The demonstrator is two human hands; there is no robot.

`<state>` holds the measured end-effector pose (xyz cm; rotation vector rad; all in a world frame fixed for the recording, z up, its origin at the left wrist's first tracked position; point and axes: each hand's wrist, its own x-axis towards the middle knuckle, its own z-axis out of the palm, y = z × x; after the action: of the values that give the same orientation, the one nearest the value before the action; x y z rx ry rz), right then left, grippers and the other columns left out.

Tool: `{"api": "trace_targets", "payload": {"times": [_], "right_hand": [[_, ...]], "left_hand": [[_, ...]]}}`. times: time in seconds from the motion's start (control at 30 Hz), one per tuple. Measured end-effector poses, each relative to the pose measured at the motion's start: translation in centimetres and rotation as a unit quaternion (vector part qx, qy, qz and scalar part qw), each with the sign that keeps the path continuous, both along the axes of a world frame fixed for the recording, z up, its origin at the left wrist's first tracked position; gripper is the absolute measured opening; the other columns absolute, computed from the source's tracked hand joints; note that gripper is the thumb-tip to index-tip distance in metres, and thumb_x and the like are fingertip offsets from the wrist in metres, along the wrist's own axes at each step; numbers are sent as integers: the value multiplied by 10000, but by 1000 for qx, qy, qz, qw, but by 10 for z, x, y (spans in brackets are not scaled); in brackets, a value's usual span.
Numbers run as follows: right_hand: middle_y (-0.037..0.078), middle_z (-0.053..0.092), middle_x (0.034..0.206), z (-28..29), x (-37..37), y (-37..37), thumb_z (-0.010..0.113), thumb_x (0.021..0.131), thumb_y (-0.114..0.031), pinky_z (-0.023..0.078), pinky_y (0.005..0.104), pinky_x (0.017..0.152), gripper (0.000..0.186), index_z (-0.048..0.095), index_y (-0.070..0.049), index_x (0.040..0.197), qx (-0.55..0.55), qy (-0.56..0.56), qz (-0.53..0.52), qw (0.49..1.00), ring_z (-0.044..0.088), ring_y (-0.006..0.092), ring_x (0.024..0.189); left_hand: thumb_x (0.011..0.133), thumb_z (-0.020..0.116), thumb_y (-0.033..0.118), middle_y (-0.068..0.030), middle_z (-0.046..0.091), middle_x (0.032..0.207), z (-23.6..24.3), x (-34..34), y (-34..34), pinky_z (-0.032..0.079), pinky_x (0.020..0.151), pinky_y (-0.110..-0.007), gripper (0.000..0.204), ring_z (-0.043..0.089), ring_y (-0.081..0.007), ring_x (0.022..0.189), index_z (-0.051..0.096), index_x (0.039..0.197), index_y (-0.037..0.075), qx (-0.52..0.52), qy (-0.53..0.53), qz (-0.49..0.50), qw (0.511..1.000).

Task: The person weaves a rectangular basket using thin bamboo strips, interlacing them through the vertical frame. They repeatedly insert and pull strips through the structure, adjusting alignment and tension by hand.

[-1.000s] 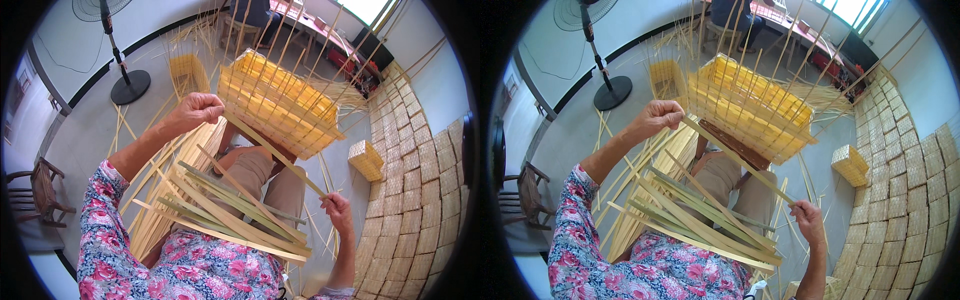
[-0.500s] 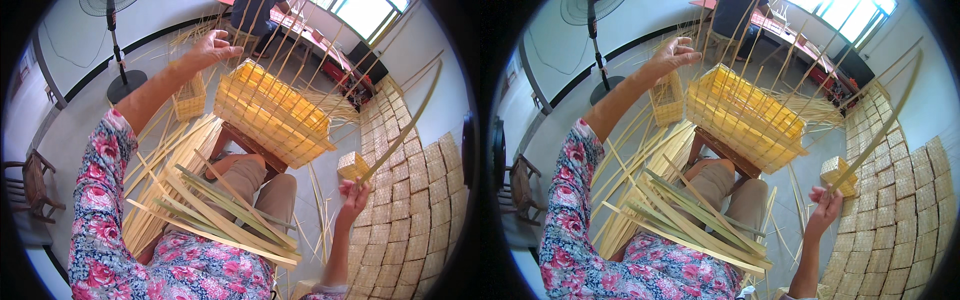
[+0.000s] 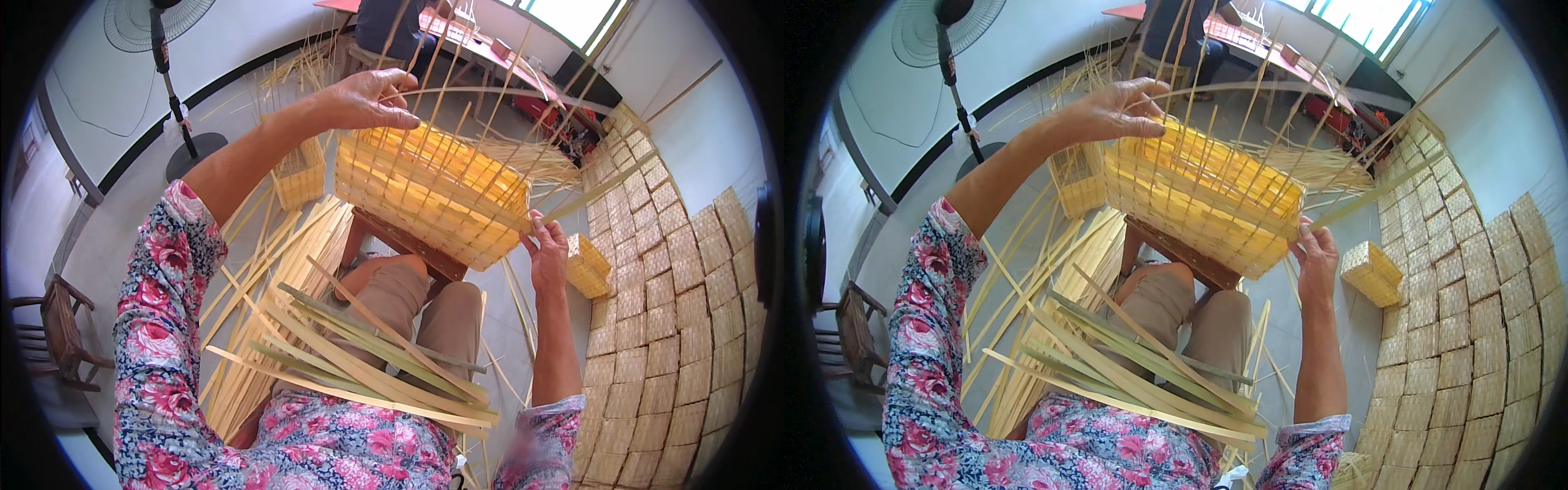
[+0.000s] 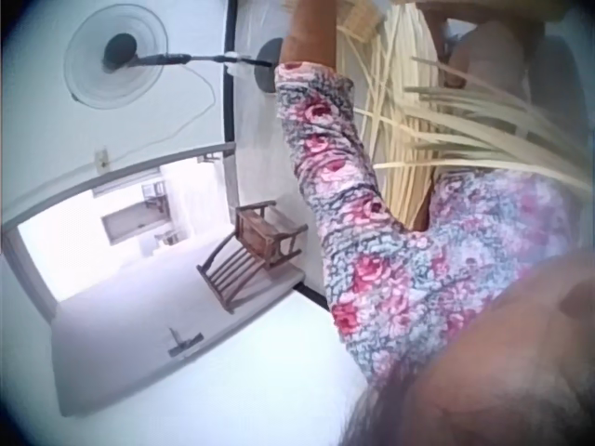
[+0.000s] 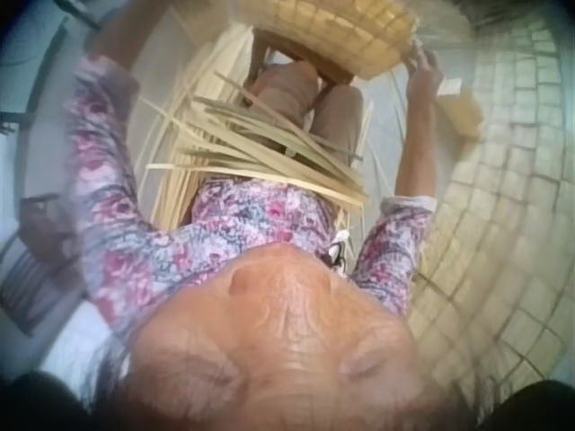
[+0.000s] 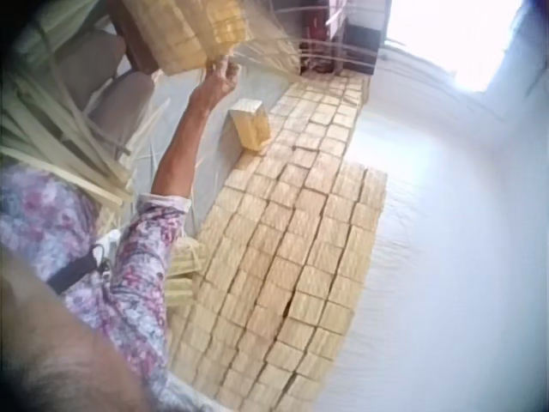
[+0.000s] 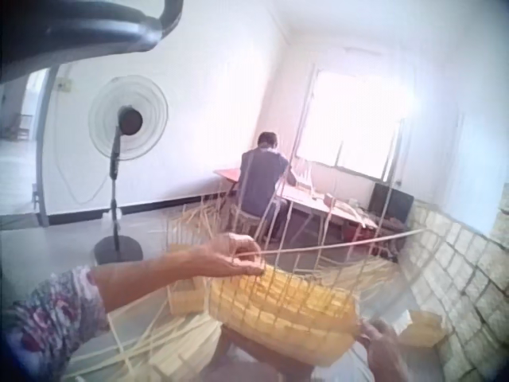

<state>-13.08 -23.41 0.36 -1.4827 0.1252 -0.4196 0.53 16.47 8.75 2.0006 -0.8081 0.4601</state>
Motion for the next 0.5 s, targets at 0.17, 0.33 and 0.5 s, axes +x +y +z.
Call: {"api": "trace_targets", "payload": {"times": [0.17, 0.33, 0.5], "right_hand": [[-13, 683, 921, -9, 3, 4, 663, 986, -112, 512, 242, 747, 38, 673, -78, 972, -47, -28, -30, 998, 613, 57, 813], [-24, 665, 880, -5, -6, 13, 659, 988, -99, 500, 234, 739, 39, 671, -70, 965, -77, -34, -56, 995, 591, 51, 777], [-23, 663, 879, -9, -8, 25, 659, 987, -101, 494, 238, 737, 49, 667, -62, 960, -64, -43, -57, 995, 585, 51, 780]], "left_hand": [[952, 684, 489, -6, 659, 663, 19, -2, 6, 490, 642, -269, 466, 608, -85, 663, 726, 713, 91, -21, 16, -90, 996], [988, 622, 482, -170, 729, 1113, 23, -8, -19, 566, 919, -408, 576, 708, -267, 1056, 603, 1362, 44, 52, 67, -134, 987], [905, 708, 539, -174, 711, 1177, 34, -1, -24, 500, 1025, -446, 670, 673, -295, 1132, 595, 1368, 68, 114, 76, -125, 983]]}}
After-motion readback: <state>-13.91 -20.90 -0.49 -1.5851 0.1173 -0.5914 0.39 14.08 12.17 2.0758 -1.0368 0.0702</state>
